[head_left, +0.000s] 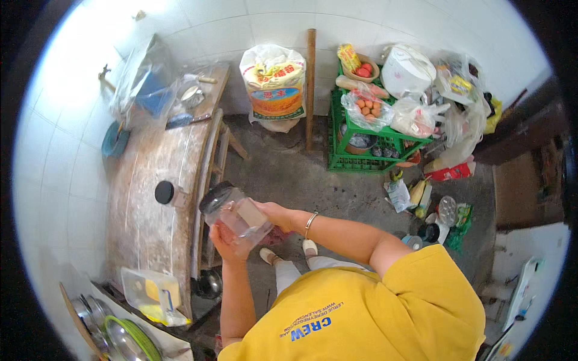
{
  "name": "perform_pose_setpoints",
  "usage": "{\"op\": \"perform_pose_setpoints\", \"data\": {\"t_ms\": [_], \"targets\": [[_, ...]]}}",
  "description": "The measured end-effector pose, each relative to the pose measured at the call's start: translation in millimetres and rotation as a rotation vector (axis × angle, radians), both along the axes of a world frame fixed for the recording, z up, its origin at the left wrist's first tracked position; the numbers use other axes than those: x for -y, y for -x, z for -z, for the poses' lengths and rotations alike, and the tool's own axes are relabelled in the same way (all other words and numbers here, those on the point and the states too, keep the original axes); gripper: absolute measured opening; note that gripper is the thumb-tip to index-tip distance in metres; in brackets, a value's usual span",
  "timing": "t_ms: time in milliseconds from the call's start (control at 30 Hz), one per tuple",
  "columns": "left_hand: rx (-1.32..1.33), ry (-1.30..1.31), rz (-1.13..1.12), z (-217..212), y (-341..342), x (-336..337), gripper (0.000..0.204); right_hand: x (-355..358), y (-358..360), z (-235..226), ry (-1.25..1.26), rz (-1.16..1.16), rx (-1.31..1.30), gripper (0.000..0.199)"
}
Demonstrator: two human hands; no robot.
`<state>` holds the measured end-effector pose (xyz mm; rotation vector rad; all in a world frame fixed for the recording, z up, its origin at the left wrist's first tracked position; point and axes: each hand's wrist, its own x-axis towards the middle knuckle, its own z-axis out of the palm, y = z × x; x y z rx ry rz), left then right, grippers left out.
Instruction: The person washes two steel wool scrubbers in a kitchen sink, places them in a storage bin, and then wipes the exterior of two plastic storage jars with a purple cloth.
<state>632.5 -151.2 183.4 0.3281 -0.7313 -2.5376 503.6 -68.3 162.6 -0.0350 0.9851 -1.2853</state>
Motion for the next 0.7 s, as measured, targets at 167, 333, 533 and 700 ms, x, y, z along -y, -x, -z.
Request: {"op": "perform_pose_setpoints", "data": {"t_ms": [167,333,533,700], "targets": [[0.106,0.096,0.086,8.6,38.6,-18.8,0.061,-25.2,10.0,19.4,-0.030,0.346,0.000,0.055],[0.115,0.088,-0.008,1.5,75.8,-62.8,0.050,-58.0,52.0,36.5,-0.099,0.641,-0.219,0.052],[0.215,-0.193,-0.117,26.8,80.6,-53.7,0.062,-67.1,101.8,-3.7,0.408,1.193,0.379,0.055],[0.043,-0.343,-0.178,17.4,78.8,-44.0,0.051,-22.7,45.6,-1.1,0.272,0.760,-0.266,0.037]]}}
